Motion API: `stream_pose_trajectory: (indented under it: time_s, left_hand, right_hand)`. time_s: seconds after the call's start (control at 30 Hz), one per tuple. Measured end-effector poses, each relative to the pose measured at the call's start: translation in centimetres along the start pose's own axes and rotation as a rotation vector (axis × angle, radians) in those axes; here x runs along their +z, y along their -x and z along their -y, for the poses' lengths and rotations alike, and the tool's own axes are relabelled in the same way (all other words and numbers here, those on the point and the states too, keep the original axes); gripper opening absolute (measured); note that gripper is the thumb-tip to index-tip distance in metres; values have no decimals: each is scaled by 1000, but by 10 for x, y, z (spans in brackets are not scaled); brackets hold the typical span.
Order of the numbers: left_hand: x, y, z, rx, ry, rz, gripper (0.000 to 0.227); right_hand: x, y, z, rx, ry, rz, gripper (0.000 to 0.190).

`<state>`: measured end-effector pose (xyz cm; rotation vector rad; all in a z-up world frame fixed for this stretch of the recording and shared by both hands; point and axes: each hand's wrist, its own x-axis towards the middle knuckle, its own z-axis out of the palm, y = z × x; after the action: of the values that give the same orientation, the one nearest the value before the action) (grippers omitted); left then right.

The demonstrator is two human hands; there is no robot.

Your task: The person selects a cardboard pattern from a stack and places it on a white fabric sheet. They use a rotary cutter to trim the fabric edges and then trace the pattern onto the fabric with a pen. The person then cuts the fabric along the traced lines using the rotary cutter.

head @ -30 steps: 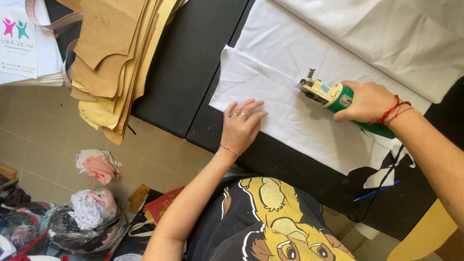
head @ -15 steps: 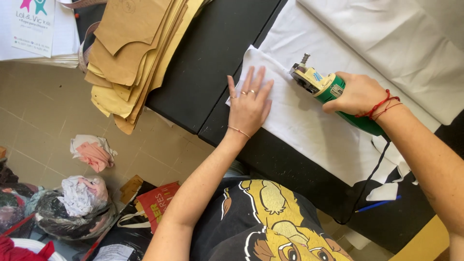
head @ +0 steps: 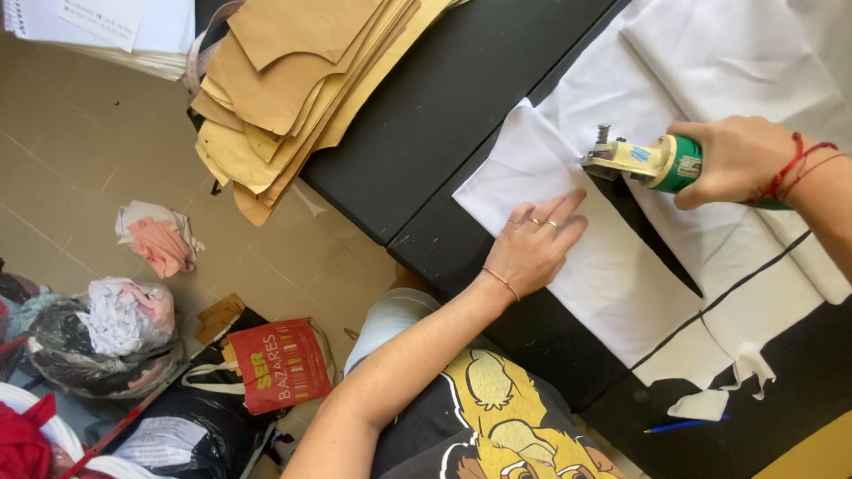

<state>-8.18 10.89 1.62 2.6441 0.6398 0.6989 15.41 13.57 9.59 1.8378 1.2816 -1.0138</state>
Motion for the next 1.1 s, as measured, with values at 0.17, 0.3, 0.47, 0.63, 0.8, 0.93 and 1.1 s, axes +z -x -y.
stream_pose_trajectory:
  time_s: [0.17,0.3,0.47,0.63,0.8,0.93,1.1]
  left_hand:
    - [3,4,-6,-95,-61,7,39]
    - [2,7,-4,-75,-104,10,38]
    - [2,9,-3,-74,-72,-9,36]
    - [5,11,-2,-63,-38,-21,32]
    - [11,17,-1,-67,-30,4,42]
    - [12,17,-1,-76,-11,-35,39]
    - [15,19,-1,-87,16,-14,42]
  right_hand:
    - [-2,-21,-7,-100,251,-88,48]
    - [-11,-20,1,-115,339,-77,46]
    - [-16,-20,13,-138,362,-50,46]
    - [-20,-18,24,-170,359,-71,45]
    - [-18,-21,32,-178,397,-95,45]
    - [-13,-26,35,-207,398,-135,47]
    - [-17,-19,52,-221,374,-127,42]
